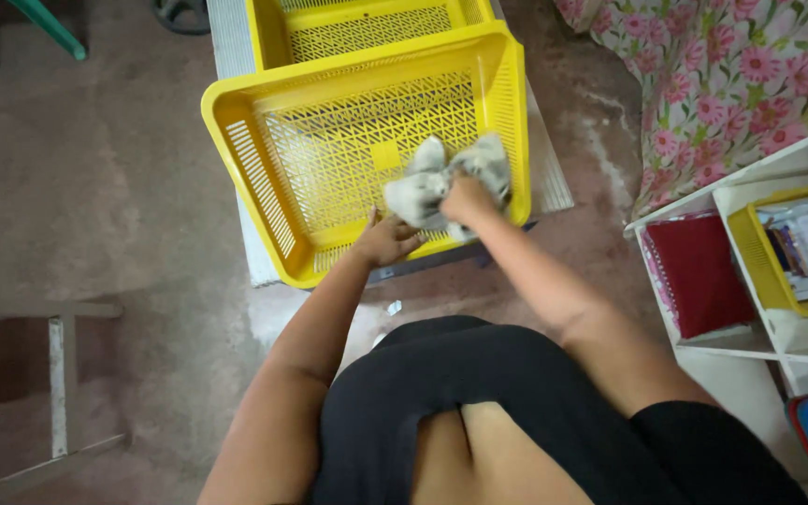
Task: Wipe down and clean plastic storage baskets using a cloth rag.
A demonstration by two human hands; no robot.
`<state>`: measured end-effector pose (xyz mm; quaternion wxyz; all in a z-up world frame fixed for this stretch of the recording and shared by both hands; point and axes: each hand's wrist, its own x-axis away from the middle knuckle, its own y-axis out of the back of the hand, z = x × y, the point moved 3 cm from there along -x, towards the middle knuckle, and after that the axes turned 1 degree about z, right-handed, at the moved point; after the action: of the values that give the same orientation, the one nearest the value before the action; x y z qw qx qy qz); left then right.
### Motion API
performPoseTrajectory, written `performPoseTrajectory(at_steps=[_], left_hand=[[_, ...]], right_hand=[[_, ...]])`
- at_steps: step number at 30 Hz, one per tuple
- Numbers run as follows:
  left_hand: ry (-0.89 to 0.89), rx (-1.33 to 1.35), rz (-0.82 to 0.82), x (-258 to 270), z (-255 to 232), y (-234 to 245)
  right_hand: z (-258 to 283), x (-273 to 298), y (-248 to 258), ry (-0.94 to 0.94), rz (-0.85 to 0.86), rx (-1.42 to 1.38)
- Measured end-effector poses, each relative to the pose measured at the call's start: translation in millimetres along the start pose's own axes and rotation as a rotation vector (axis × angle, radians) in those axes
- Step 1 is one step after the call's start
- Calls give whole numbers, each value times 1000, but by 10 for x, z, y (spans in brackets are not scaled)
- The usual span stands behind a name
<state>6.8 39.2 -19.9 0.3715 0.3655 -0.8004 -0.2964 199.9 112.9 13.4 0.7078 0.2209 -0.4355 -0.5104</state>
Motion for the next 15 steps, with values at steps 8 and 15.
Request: performPoseTrajectory(at_steps=[8, 15], left_hand=[[-61, -82, 1, -142, 131, -100], [47, 134, 37, -461, 550, -409]], right_hand=[[786, 263, 574, 258, -225, 303], [789, 126, -379, 431, 11, 197]])
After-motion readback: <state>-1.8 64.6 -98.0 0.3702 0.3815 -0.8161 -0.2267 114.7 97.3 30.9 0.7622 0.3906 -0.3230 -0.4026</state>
